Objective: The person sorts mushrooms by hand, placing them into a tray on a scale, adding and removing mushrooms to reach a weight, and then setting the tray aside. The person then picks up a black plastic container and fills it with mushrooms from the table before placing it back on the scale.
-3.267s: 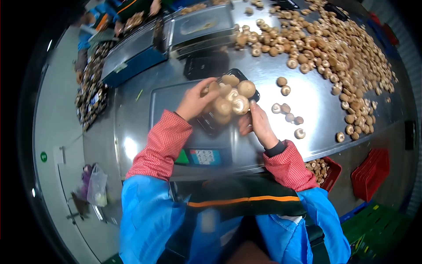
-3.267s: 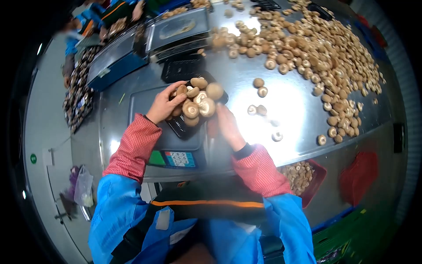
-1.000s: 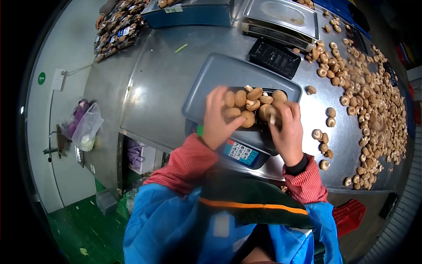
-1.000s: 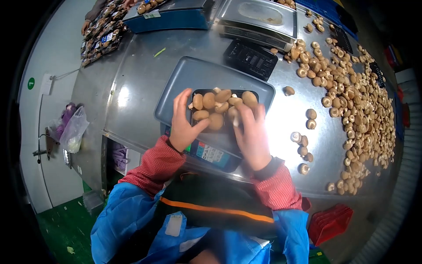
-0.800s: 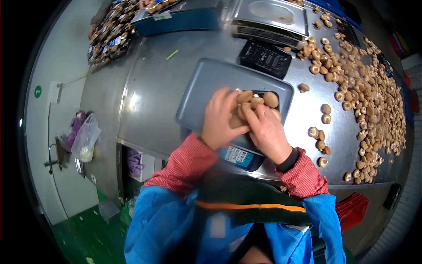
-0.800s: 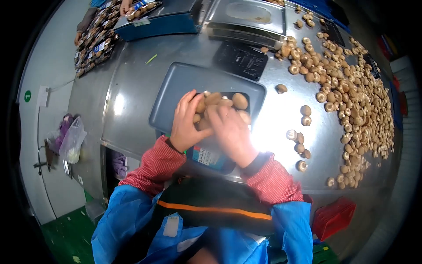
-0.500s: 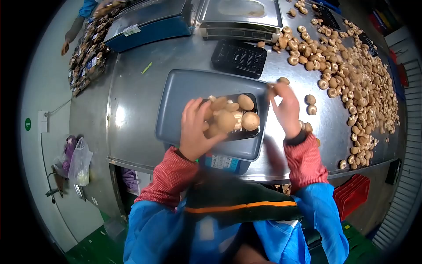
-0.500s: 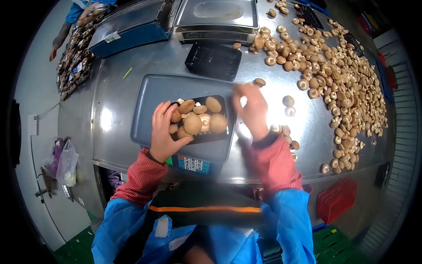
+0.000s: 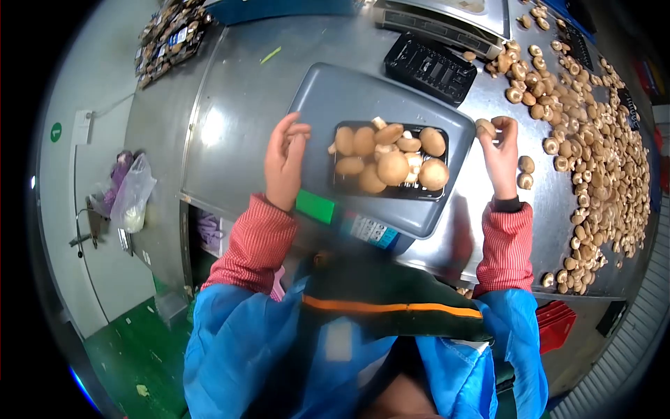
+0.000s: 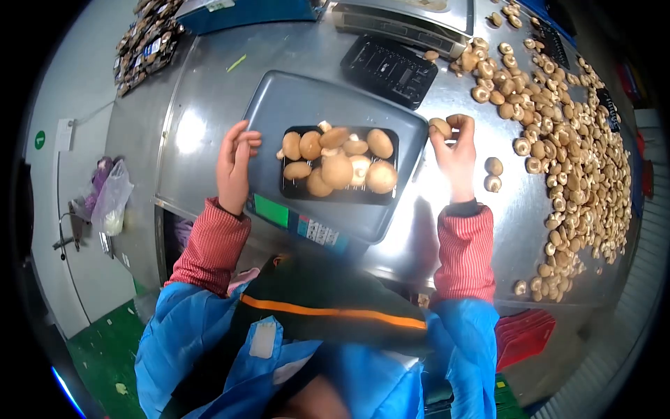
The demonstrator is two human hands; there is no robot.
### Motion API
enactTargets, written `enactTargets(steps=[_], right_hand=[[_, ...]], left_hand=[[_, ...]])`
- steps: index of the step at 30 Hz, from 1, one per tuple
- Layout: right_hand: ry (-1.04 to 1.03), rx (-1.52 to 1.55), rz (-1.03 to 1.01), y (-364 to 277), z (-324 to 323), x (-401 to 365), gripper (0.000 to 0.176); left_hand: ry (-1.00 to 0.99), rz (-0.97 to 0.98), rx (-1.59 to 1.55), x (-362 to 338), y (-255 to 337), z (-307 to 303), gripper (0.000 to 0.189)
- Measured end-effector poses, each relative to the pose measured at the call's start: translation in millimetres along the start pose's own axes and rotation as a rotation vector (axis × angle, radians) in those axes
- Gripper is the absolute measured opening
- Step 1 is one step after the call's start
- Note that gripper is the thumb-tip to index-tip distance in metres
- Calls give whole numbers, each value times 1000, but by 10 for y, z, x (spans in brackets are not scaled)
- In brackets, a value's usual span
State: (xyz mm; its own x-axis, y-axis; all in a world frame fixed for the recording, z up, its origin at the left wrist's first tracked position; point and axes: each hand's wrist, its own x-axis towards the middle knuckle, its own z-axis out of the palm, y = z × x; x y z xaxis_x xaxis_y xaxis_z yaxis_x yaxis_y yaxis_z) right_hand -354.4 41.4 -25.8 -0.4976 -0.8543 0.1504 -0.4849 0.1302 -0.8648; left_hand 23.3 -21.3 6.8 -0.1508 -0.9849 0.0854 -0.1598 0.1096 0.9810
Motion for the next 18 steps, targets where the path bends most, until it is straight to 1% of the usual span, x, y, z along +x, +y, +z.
enactTargets(steps=[3, 4, 5, 6, 7, 8, 9, 10, 11, 12, 14, 15, 16, 18], right_hand=[[-87, 199, -196, -682, 28, -244, 27], [-70, 198, -285, -904, 103, -324, 21], [-94, 158, -341, -1045, 176, -373, 19], [-115, 118, -396, -1142, 248, -409, 18], [-101, 60, -451, -1183, 343, -424, 18], [-85, 0, -508, -1201, 435, -422, 18], [-135, 26, -451, -1211, 491, -434, 17], [-146, 49, -474, -1160, 528, -432, 14], [-145, 128, -398, -1102, 541, -463, 13], [-140, 204, -322, -1035, 536, -489, 12], [69, 331, -272, -871, 436, -525, 6], [119, 486, -148, -834, 329, -539, 5], [190, 456, -98, -827, 184, -552, 6], [244, 256, -44, -540, 14, -596, 8]], left_hand=[[-24, -88, 11, -68, 72, -3, 32], [-21, -88, 39, -93, 47, 5, 32], [-19, -83, 68, -112, 11, 10, 32], [-21, -75, 96, -129, -19, 26, 32], [-41, -24, 105, -145, -8, 84, 32], [-58, 10, 193, -164, 39, 128, 34], [-108, 50, 212, -182, 100, 185, 35], [-158, 89, 229, -195, 138, 218, 36], [-212, 139, 381, -178, 141, 222, 37], [-185, 109, 290, -169, 129, 236, 36], [-134, 41, 106, -187, 45, 263, 34], [-99, -18, 24, -195, -61, 224, 35], [-97, -55, -70, -203, -89, 175, 39], [-86, -98, -120, -214, -113, 101, 42]])
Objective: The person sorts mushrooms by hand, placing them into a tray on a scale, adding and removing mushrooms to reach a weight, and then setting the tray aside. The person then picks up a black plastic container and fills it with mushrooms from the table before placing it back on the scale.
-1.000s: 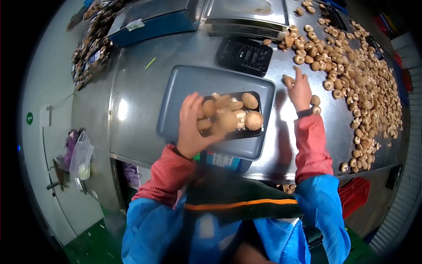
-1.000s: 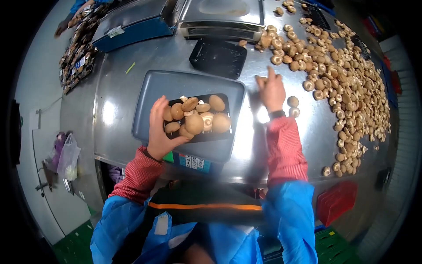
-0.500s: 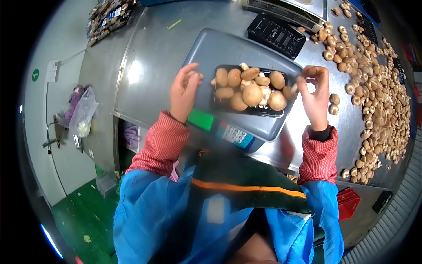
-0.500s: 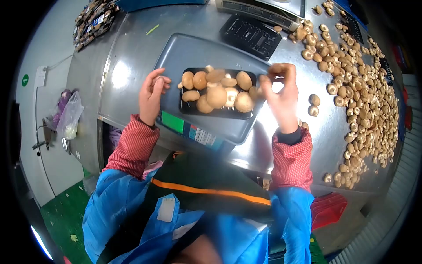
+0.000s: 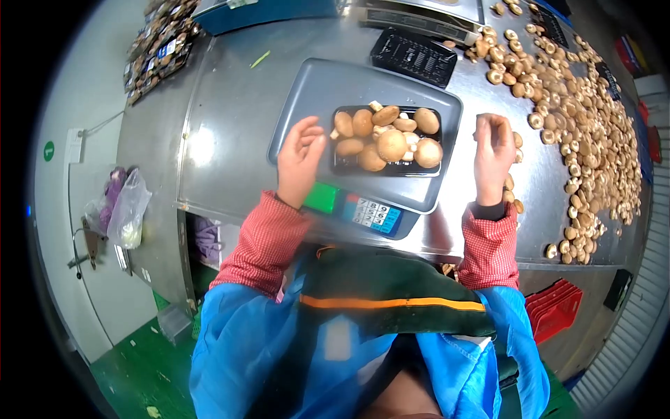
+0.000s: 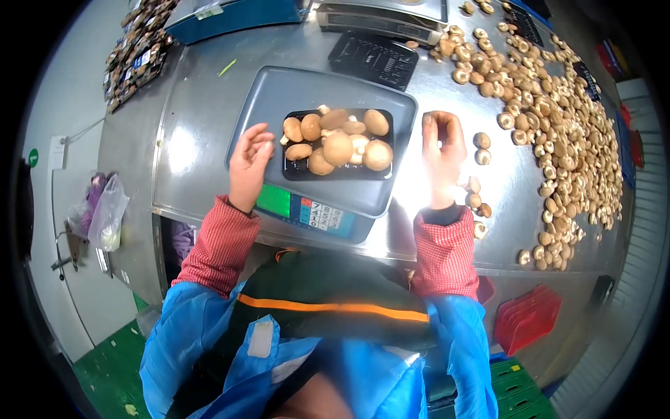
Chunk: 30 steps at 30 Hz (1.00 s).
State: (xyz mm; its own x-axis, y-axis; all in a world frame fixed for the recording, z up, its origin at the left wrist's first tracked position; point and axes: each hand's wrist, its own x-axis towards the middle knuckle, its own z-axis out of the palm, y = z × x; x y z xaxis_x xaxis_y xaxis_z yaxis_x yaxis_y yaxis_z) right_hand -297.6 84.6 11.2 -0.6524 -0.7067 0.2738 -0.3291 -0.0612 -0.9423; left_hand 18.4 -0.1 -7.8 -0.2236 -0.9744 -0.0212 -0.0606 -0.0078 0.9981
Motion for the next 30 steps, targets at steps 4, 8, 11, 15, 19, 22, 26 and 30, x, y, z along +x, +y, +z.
enactTargets(steps=[4, 8, 11, 15, 19, 22, 26, 30], right_hand=[[-228, -538, 11, 194, -331, -307, 20], [-609, -726, 92, 509, -437, -885, 44], [-715, -501, 74, 686, -341, -1263, 41], [-443, -350, 398, 582, -371, -1222, 32], [-157, -480, 150, 203, -625, -606, 28], [-295, -358, -191, -384, -349, -285, 34], [-516, -283, -586, -795, 427, -126, 35], [-524, -435, -609, -661, 739, -130, 28]], left_hand=[[-20, 112, 151, 15, 44, 78, 45], [-68, 315, 365, 68, 133, 297, 43], [-125, 301, 384, 63, 92, 338, 42], [-60, 215, 267, 2, 82, 330, 43], [-29, 145, 245, -18, 48, 199, 46], [-28, 71, 253, -57, 74, 144, 42], [-29, -7, 366, -74, 83, 75, 33], [-229, 105, 780, -93, 213, 49, 27]])
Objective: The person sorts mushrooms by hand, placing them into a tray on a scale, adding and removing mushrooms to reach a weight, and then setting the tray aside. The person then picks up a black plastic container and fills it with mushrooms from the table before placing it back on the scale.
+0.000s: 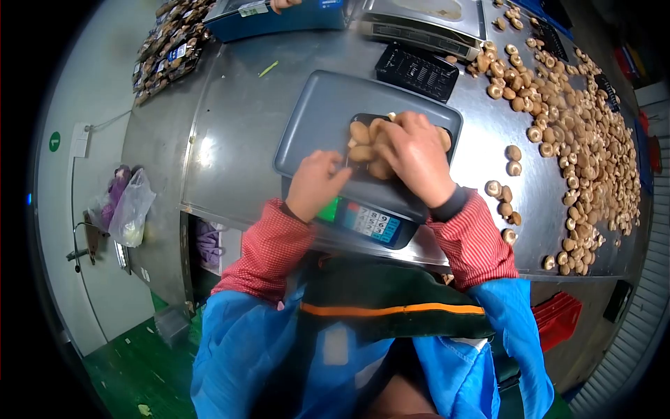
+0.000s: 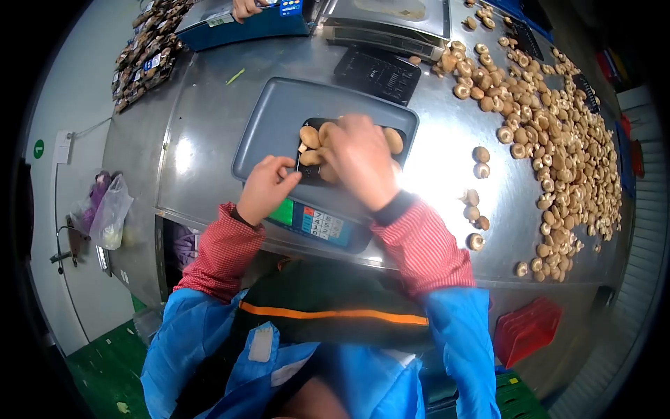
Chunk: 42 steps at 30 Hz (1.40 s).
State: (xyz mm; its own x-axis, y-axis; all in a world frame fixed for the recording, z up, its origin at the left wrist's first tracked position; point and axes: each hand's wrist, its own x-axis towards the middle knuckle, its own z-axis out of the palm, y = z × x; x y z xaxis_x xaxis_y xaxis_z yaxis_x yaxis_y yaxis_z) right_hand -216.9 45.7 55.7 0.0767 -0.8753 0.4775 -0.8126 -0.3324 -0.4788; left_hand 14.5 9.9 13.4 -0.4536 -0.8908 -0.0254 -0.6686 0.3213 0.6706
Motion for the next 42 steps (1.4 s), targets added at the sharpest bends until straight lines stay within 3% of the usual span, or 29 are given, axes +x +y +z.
enactTargets(steps=[2, 4, 8, 12, 16, 19, 22, 27, 33, 39, 42], right_hand=[[129, -33, 25, 117, -65, -18, 25], [264, 47, 131, 363, -206, -54, 18], [281, 245, 494, 1134, -255, -175, 14], [175, 148, 587, 1833, -61, -151, 16], [34, 229, 470, 2218, 284, 114, 16], [-231, -13, 232, 2253, 405, 409, 19], [-310, -85, 81, 2216, 495, 542, 19], [-268, 25, 87, 2223, 553, 523, 15], [-299, 89, 154, 2229, 538, 538, 10], [-353, 161, 230, 2289, 550, 528, 10], [-356, 86, 187, 2270, 552, 543, 8]], left_hand=[[-23, 23, 13, 1, 56, 62, 24], [-41, -90, -131, 23, 9, 136, 17], [-110, -326, -592, 145, -65, 136, 22], [-175, -430, -919, 237, -65, -39, 29], [-152, -466, -1009, 399, -120, -244, 29], [-39, -441, -1080, 690, -205, -403, 29], [91, -385, -1094, 1117, -354, -612, 30], [357, -274, -1079, 2129, -754, -992, 32], [479, -246, -1061, 3173, -1030, -1322, 31], [588, -284, -1242, 3927, -1174, -1359, 35], [627, -291, -1266, 3940, -1147, -1251, 41]])
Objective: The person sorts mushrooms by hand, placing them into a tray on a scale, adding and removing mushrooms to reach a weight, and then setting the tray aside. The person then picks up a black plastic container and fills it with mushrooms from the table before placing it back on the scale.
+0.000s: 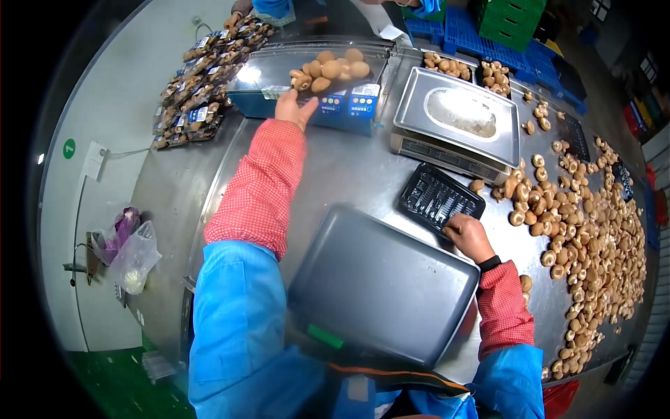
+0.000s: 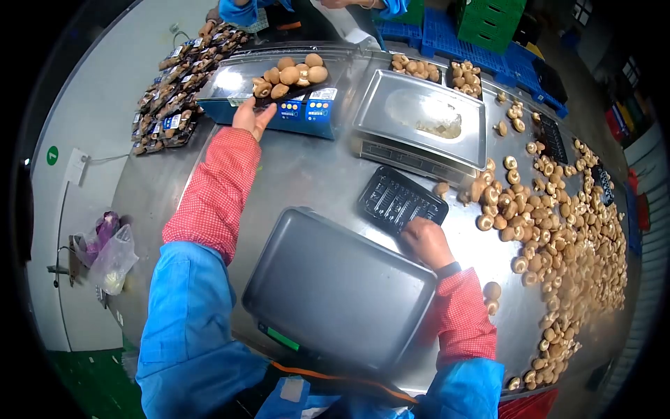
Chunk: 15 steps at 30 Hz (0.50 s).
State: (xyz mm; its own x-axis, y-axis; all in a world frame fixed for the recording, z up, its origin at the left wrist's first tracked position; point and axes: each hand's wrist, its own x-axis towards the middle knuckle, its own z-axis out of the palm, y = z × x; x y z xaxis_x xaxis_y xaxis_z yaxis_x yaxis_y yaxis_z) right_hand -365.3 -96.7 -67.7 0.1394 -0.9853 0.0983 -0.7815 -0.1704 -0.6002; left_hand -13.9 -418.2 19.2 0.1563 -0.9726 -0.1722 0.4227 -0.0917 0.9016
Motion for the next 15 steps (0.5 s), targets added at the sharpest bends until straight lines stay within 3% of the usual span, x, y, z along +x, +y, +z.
enactTargets(steps=[3, 4, 7, 10, 12, 14, 15], right_hand=[[81, 17, -2, 1, 44, -10, 9], [126, 23, -4, -38, 15, -28, 8], [307, 42, -7, -190, -156, -121, 7], [567, 134, 63, -475, -563, -371, 7], [651, 79, -20, -755, -768, -669, 12], [683, -129, -229, -982, -727, -993, 15], [633, -180, -237, -1073, -601, -1184, 17]], left_hand=[[-7, 39, 103, -285, -168, -18, 47], [2, 20, 153, -537, -190, 43, 42], [-323, -143, 233, -1260, -249, 71, 36], [-616, -319, 325, -2091, -220, 234, 49], [-795, -443, 324, -2609, -111, 443, 58], [-929, -552, 337, -3045, -100, 678, 65], [-970, -571, 278, -3204, -160, 764, 73]])
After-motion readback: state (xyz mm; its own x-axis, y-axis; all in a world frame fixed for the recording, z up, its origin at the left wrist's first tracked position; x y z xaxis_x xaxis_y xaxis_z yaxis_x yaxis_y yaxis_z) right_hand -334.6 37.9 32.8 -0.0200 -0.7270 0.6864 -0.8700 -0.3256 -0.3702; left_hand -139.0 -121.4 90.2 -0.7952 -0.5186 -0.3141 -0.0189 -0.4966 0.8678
